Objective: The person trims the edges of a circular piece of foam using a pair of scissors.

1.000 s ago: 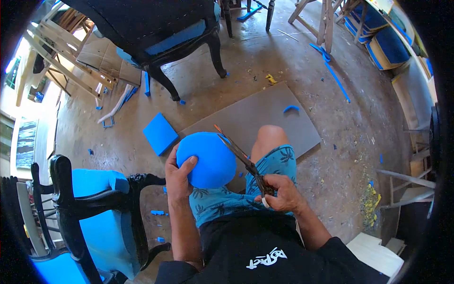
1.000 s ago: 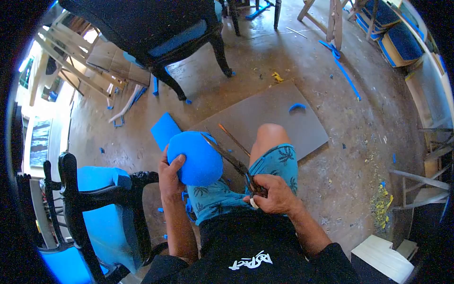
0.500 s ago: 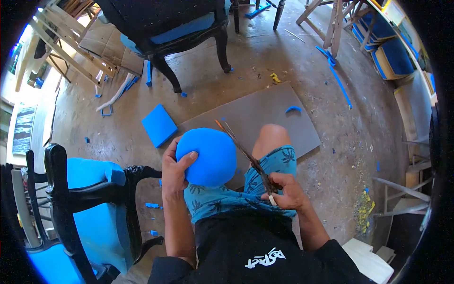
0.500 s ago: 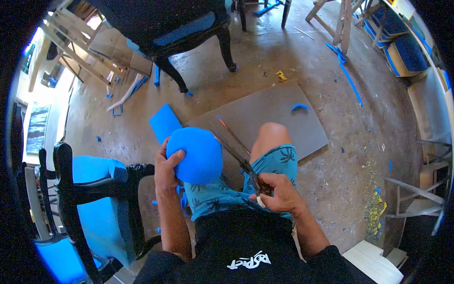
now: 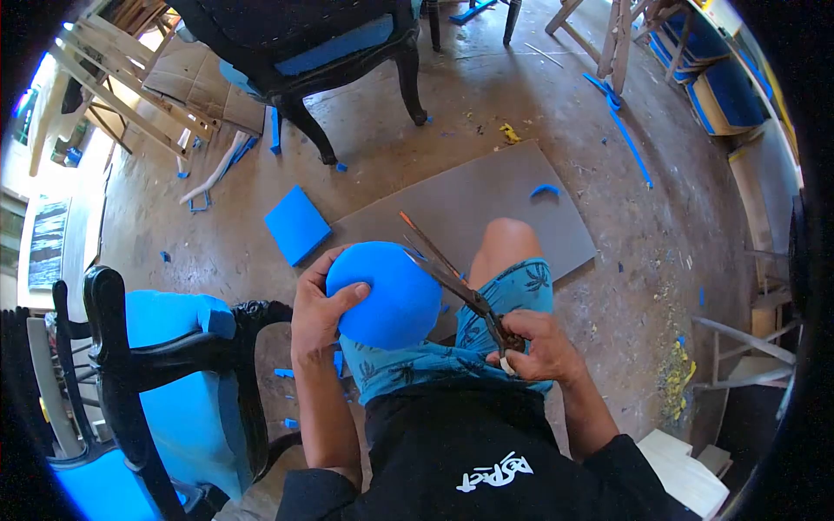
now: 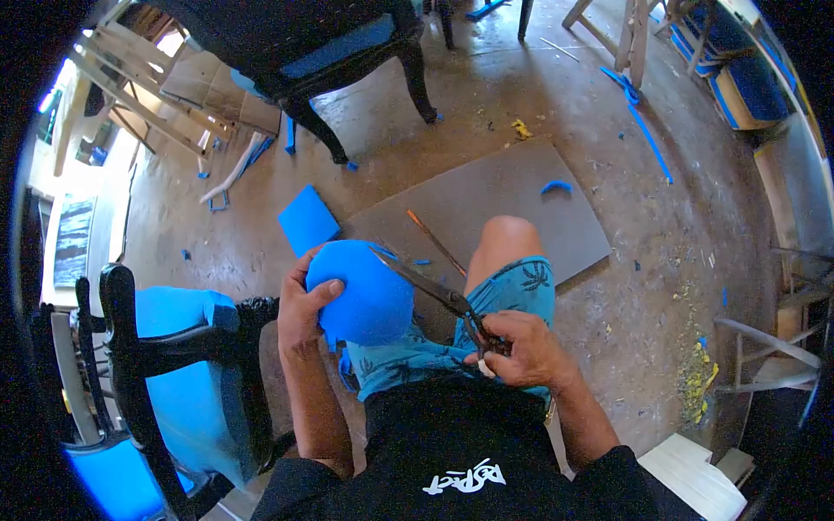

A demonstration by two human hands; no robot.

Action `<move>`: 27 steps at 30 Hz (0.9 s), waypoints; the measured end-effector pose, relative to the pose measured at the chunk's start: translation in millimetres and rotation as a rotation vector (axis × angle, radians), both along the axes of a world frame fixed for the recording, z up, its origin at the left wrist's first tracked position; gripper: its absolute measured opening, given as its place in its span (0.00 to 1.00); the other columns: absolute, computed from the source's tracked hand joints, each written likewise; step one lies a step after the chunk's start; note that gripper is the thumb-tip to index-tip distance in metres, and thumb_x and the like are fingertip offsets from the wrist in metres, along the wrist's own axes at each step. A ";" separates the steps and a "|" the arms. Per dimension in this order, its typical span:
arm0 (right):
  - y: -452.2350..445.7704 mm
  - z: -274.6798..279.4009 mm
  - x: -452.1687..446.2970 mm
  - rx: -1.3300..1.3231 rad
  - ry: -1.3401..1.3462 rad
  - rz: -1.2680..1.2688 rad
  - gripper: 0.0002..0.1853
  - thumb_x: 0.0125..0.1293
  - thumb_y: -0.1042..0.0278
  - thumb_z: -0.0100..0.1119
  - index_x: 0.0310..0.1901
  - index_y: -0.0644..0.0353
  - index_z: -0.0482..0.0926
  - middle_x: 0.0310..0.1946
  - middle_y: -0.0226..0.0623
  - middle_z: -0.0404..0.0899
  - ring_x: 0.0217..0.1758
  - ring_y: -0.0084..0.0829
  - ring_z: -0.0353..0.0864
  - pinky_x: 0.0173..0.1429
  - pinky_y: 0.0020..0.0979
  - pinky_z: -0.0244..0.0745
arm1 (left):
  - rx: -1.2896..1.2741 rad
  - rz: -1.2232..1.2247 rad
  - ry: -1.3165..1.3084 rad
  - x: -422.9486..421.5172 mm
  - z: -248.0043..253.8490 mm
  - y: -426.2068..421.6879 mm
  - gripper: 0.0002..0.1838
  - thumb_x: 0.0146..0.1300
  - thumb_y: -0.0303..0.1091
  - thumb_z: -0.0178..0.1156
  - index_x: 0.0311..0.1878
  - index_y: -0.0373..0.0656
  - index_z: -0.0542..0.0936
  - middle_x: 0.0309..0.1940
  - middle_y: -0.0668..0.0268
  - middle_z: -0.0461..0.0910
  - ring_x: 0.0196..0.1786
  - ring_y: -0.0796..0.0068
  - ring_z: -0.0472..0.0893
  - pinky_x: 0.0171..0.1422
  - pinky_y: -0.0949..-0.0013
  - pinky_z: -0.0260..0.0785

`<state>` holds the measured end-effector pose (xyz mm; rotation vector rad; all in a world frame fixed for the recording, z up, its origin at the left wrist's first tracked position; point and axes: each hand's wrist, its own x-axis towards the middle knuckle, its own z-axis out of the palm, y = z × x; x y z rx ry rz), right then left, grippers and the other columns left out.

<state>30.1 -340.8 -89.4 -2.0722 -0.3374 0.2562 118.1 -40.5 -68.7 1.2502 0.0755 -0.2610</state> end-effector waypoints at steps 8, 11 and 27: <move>-1.0 -6.3 -3.7 0.076 -0.007 -0.076 0.13 0.43 0.76 0.67 0.22 0.63 0.69 0.21 0.40 0.71 0.23 0.34 0.71 0.29 0.34 0.66 | 0.018 -0.005 -0.009 1.1 0.7 -3.3 0.27 0.49 0.25 0.71 0.55 0.35 0.77 0.44 0.62 0.82 0.45 0.72 0.82 0.53 0.66 0.75; -3.1 2.9 -2.5 0.045 0.038 -0.044 0.16 0.44 0.70 0.72 0.22 0.62 0.69 0.20 0.36 0.69 0.22 0.32 0.68 0.28 0.32 0.64 | 0.013 -0.007 0.003 0.1 0.4 -3.0 0.27 0.49 0.25 0.71 0.55 0.35 0.77 0.45 0.62 0.82 0.45 0.72 0.82 0.54 0.66 0.75; -4.4 -11.7 -5.0 0.066 0.028 -0.046 0.07 0.45 0.77 0.62 0.25 0.63 0.72 0.24 0.45 0.76 0.31 0.47 0.77 0.36 0.42 0.71 | 0.069 -0.031 -0.006 0.9 -5.5 -2.4 0.27 0.50 0.22 0.69 0.56 0.37 0.76 0.45 0.63 0.82 0.46 0.73 0.81 0.55 0.67 0.75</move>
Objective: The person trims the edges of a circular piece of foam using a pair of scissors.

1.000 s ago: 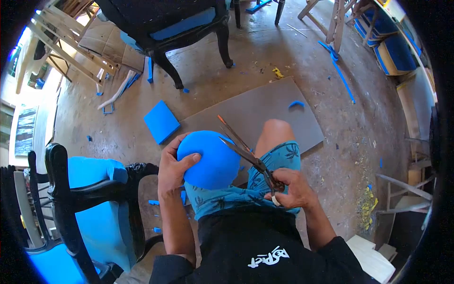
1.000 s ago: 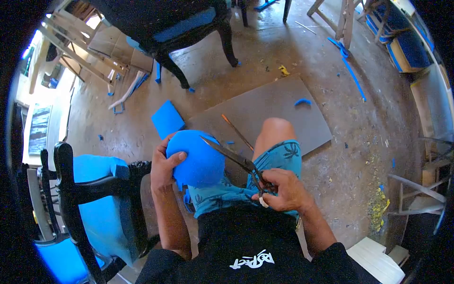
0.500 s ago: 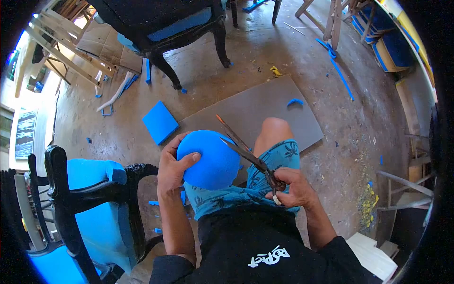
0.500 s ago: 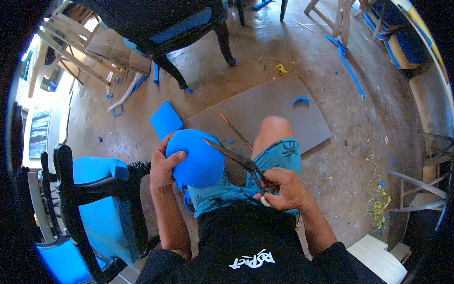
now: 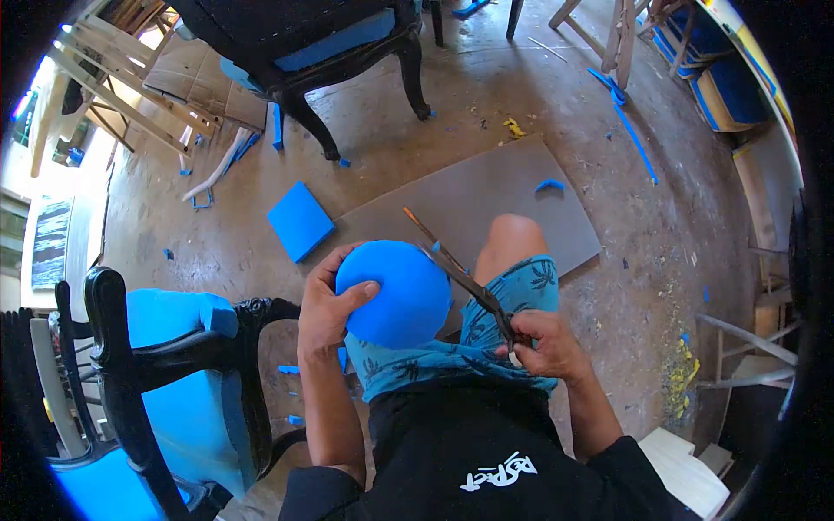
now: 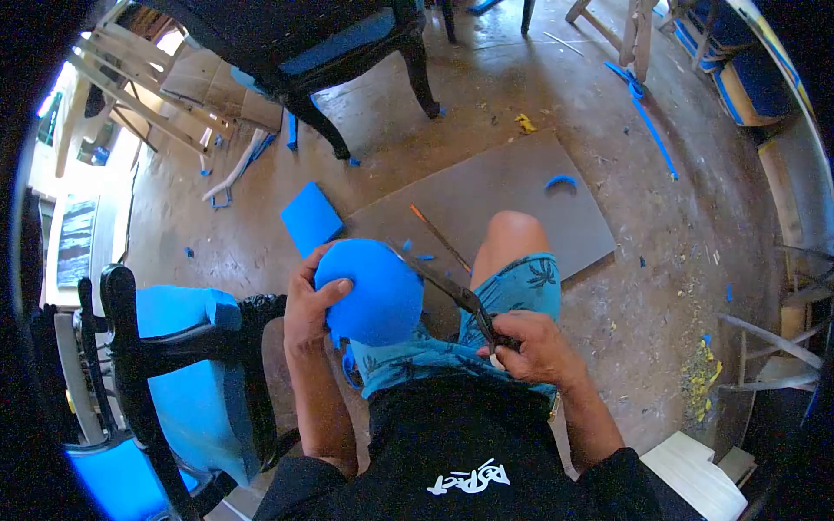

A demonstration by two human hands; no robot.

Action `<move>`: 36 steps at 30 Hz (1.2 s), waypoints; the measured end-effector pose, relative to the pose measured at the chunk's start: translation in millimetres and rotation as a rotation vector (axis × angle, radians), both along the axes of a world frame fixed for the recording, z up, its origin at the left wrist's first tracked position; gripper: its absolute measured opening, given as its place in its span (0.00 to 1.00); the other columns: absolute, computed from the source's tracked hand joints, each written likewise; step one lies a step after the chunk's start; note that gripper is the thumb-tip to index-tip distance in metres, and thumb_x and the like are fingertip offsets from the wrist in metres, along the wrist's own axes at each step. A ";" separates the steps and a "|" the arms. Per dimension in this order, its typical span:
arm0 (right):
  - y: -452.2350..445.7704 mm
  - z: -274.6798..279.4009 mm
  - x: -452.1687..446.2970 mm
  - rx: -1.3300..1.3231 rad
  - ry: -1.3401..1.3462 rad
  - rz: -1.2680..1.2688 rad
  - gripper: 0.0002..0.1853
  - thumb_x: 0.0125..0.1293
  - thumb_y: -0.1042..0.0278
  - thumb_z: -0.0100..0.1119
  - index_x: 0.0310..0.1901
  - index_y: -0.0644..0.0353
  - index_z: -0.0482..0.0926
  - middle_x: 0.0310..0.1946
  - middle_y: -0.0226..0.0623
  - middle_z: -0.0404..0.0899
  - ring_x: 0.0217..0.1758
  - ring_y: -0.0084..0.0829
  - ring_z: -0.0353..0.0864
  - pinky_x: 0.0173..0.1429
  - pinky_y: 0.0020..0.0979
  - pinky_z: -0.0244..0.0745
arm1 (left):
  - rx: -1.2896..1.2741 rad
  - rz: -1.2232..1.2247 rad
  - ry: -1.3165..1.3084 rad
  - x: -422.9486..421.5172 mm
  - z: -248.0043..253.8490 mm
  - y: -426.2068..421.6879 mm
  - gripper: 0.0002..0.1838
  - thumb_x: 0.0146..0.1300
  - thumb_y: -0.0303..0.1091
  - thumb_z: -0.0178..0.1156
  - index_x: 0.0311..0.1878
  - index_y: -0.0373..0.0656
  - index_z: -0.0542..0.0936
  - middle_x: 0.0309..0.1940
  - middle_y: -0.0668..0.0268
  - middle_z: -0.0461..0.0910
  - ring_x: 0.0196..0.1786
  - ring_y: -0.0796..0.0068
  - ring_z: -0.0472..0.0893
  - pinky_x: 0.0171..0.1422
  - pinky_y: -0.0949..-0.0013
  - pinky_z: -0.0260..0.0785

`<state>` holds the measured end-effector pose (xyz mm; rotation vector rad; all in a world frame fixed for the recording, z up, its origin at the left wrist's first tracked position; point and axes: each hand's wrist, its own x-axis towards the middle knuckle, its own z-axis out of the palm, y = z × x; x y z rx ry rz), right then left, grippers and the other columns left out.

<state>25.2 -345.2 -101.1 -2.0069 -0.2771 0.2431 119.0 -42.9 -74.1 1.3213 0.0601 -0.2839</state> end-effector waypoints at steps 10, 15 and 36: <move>8.6 -22.1 -11.8 0.292 0.415 -0.233 0.10 0.57 0.68 0.68 0.29 0.61 0.74 0.23 0.23 0.71 0.29 0.16 0.68 0.33 0.24 0.63 | -0.216 0.247 0.021 -0.3 -13.7 -6.6 0.31 0.50 0.23 0.70 0.59 0.39 0.71 0.49 0.61 0.78 0.51 0.66 0.79 0.57 0.61 0.75; 20.3 -23.1 -11.2 0.491 0.414 -0.199 0.13 0.58 0.65 0.69 0.31 0.61 0.73 0.23 0.22 0.68 0.28 0.16 0.64 0.32 0.24 0.62 | -0.237 0.294 0.055 -5.6 -26.6 -12.5 0.38 0.50 0.24 0.71 0.65 0.39 0.66 0.54 0.56 0.76 0.56 0.59 0.78 0.61 0.54 0.73; 43.0 4.4 2.0 0.040 0.131 -0.104 0.23 0.52 0.52 0.73 0.27 0.61 0.70 0.21 0.40 0.70 0.25 0.40 0.71 0.31 0.38 0.66 | -0.400 0.371 0.032 -23.5 -35.2 -47.9 0.36 0.52 0.23 0.70 0.65 0.37 0.67 0.56 0.57 0.75 0.58 0.60 0.75 0.64 0.54 0.68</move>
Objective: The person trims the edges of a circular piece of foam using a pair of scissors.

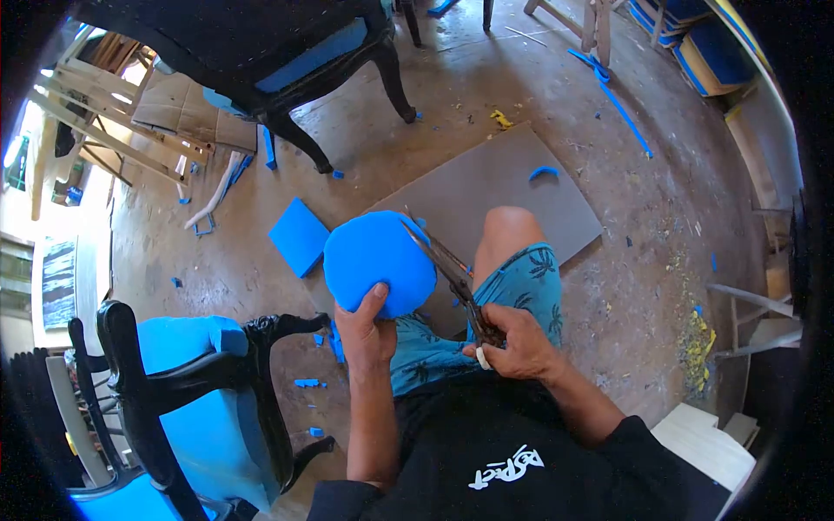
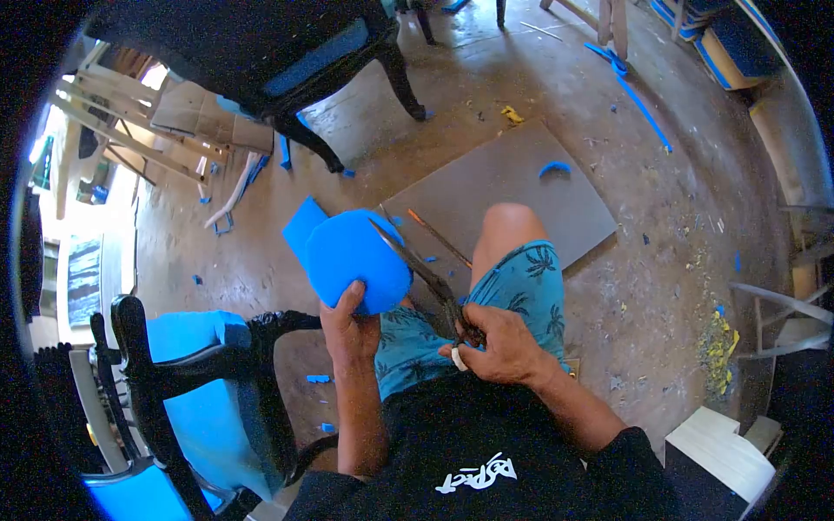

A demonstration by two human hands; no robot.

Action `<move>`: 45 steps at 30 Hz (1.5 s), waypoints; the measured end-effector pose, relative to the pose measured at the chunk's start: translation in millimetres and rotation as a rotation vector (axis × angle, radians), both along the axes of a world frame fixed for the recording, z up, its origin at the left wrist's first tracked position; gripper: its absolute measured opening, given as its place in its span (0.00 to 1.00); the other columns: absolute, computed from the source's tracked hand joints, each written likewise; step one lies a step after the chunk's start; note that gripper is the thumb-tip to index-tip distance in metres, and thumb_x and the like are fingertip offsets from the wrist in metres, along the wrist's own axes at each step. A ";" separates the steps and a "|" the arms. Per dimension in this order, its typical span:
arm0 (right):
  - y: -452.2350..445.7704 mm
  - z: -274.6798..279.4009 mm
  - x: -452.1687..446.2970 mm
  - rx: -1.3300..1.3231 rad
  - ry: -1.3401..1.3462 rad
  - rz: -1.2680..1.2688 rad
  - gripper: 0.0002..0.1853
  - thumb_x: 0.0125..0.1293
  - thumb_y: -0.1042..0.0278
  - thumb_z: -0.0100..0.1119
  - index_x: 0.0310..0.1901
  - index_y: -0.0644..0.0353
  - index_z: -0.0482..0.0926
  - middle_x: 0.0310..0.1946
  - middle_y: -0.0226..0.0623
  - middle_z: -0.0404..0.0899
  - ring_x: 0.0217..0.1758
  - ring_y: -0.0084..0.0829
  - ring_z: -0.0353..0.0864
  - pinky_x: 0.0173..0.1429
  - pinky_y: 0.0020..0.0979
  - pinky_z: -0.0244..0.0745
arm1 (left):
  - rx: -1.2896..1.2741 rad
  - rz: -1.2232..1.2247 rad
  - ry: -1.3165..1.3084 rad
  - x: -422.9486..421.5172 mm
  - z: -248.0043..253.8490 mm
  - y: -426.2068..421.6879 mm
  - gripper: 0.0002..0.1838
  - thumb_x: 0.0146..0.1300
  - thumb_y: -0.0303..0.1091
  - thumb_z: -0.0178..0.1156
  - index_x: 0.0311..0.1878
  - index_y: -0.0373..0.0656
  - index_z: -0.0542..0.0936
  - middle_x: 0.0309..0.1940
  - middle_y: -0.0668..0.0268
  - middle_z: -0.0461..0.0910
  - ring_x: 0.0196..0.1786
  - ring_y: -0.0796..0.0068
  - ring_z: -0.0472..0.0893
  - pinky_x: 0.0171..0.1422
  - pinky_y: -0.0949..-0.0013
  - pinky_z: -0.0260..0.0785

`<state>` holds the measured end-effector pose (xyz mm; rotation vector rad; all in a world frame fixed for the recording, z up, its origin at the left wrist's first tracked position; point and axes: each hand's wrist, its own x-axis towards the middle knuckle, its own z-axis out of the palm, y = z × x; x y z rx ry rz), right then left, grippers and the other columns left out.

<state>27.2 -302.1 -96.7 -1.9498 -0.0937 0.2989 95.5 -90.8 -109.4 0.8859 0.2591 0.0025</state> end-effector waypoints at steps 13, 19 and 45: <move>-1.3 -2.6 -1.0 0.013 -0.026 -0.022 0.23 0.52 0.53 0.74 0.25 0.60 0.70 0.20 0.38 0.69 0.23 0.36 0.70 0.30 0.36 0.64 | 0.092 0.008 -0.041 0.9 -2.3 -6.0 0.35 0.56 0.25 0.65 0.67 0.34 0.61 0.57 0.53 0.72 0.58 0.54 0.76 0.60 0.50 0.73; -0.7 -4.0 -1.8 0.048 -0.006 -0.019 0.24 0.51 0.53 0.75 0.24 0.60 0.69 0.19 0.37 0.68 0.22 0.36 0.67 0.28 0.36 0.63 | 0.004 0.017 0.006 -1.5 -3.3 -7.6 0.35 0.53 0.24 0.69 0.65 0.38 0.66 0.56 0.59 0.75 0.59 0.61 0.75 0.63 0.54 0.69; -8.5 -0.4 -2.7 0.021 -0.033 -0.022 0.21 0.48 0.59 0.76 0.23 0.61 0.71 0.17 0.38 0.68 0.19 0.33 0.67 0.27 0.35 0.63 | 0.033 -0.029 0.035 1.3 -12.3 12.6 0.36 0.50 0.23 0.71 0.63 0.37 0.68 0.55 0.58 0.76 0.57 0.60 0.77 0.62 0.54 0.70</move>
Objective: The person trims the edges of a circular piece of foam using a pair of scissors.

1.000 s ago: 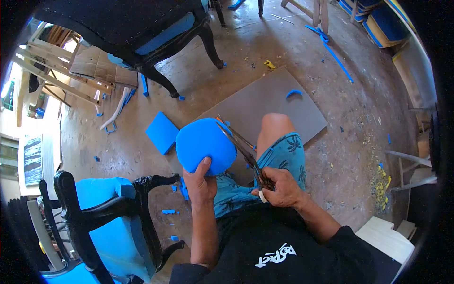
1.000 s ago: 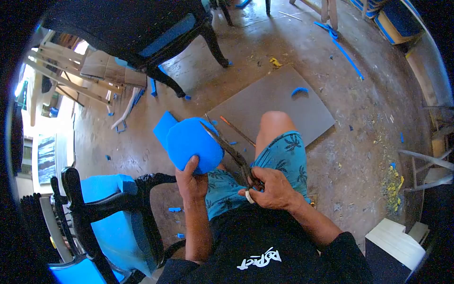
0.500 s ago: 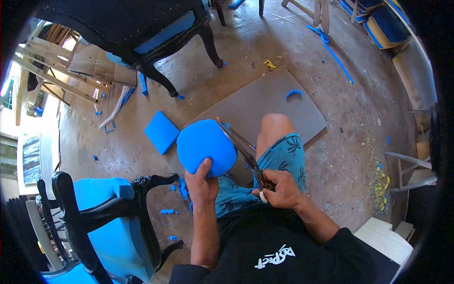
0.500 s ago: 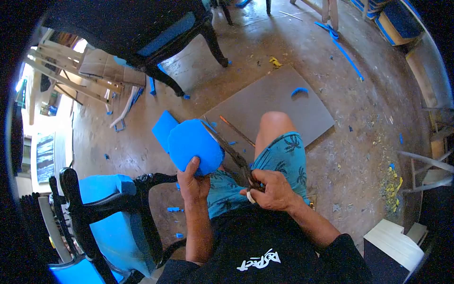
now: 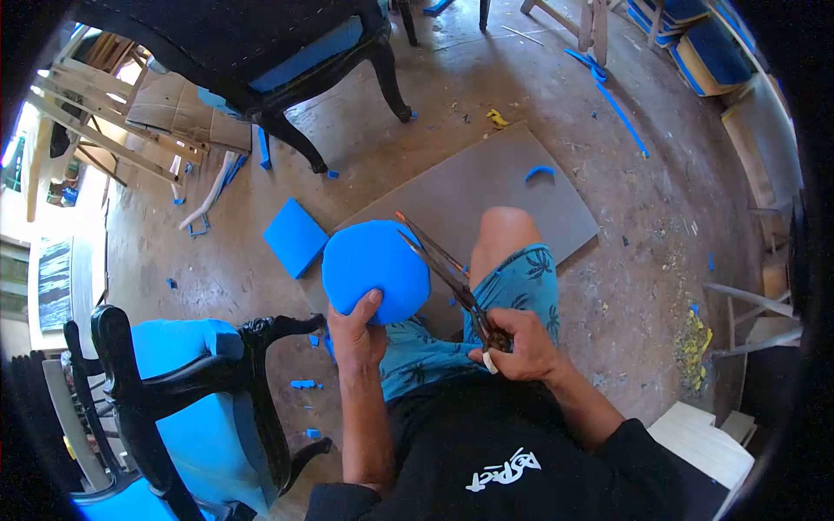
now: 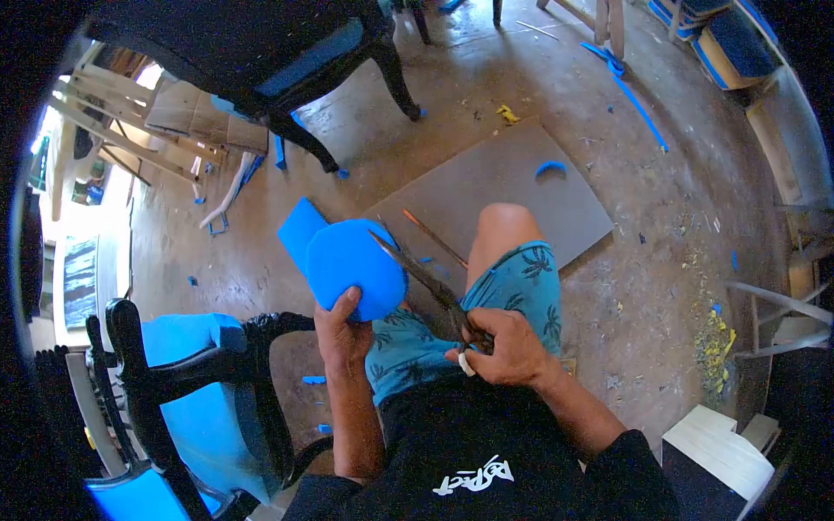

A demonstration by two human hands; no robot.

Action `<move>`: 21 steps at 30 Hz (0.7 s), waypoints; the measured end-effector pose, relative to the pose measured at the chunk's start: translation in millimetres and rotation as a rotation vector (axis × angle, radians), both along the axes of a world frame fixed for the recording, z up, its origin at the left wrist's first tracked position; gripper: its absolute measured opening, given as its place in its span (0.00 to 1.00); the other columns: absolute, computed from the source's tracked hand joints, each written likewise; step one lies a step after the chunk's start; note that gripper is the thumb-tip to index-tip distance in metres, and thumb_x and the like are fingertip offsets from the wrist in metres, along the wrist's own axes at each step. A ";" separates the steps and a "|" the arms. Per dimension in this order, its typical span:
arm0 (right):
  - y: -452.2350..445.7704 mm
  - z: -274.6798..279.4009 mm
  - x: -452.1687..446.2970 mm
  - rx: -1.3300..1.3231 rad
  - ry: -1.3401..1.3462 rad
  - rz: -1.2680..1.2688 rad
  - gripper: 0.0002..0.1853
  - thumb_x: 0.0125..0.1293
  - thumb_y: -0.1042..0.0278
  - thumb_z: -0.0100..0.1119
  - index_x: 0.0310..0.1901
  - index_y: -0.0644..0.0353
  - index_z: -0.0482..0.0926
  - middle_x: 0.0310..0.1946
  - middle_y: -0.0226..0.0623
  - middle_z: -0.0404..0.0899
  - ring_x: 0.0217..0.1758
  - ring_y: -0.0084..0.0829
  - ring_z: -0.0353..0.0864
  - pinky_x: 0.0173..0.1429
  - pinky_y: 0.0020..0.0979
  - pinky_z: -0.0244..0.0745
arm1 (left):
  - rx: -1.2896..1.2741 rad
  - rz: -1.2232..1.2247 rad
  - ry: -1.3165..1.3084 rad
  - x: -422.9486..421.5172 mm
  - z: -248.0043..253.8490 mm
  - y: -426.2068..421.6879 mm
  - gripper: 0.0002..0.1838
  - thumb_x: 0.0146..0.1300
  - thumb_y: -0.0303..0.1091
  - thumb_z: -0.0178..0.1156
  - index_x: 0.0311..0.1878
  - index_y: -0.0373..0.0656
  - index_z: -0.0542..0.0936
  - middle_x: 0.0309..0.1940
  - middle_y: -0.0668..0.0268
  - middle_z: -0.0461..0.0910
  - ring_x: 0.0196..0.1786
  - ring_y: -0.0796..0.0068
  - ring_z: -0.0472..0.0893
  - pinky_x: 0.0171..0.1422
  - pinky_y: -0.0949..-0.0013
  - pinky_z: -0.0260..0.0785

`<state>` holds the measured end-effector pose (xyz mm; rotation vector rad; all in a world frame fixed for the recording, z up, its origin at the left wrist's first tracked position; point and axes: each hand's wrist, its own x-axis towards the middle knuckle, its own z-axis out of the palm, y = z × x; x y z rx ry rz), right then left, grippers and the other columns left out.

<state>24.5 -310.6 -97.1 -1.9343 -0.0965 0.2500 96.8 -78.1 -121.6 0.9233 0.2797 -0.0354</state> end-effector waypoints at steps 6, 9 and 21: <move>-1.5 -1.4 1.3 0.009 -0.064 -0.015 0.18 0.49 0.65 0.75 0.24 0.62 0.71 0.18 0.32 0.67 0.21 0.23 0.63 0.26 0.29 0.61 | 0.024 -0.062 -0.010 -0.8 3.4 2.7 0.36 0.49 0.22 0.71 0.63 0.37 0.68 0.54 0.58 0.77 0.56 0.61 0.77 0.63 0.55 0.70; -2.9 -8.4 -1.2 -0.037 -0.010 -0.003 0.19 0.51 0.63 0.73 0.23 0.62 0.70 0.19 0.40 0.71 0.22 0.37 0.70 0.29 0.35 0.65 | 0.012 -0.061 -0.006 -0.4 7.4 0.7 0.35 0.49 0.21 0.71 0.63 0.36 0.68 0.54 0.58 0.76 0.56 0.61 0.77 0.62 0.55 0.70; -11.7 0.7 1.7 -0.023 -0.031 0.028 0.19 0.51 0.63 0.73 0.23 0.62 0.69 0.17 0.39 0.68 0.19 0.33 0.65 0.26 0.34 0.62 | 0.048 -0.106 -0.004 0.4 4.4 9.4 0.36 0.49 0.21 0.71 0.63 0.37 0.69 0.53 0.58 0.77 0.55 0.62 0.78 0.60 0.55 0.72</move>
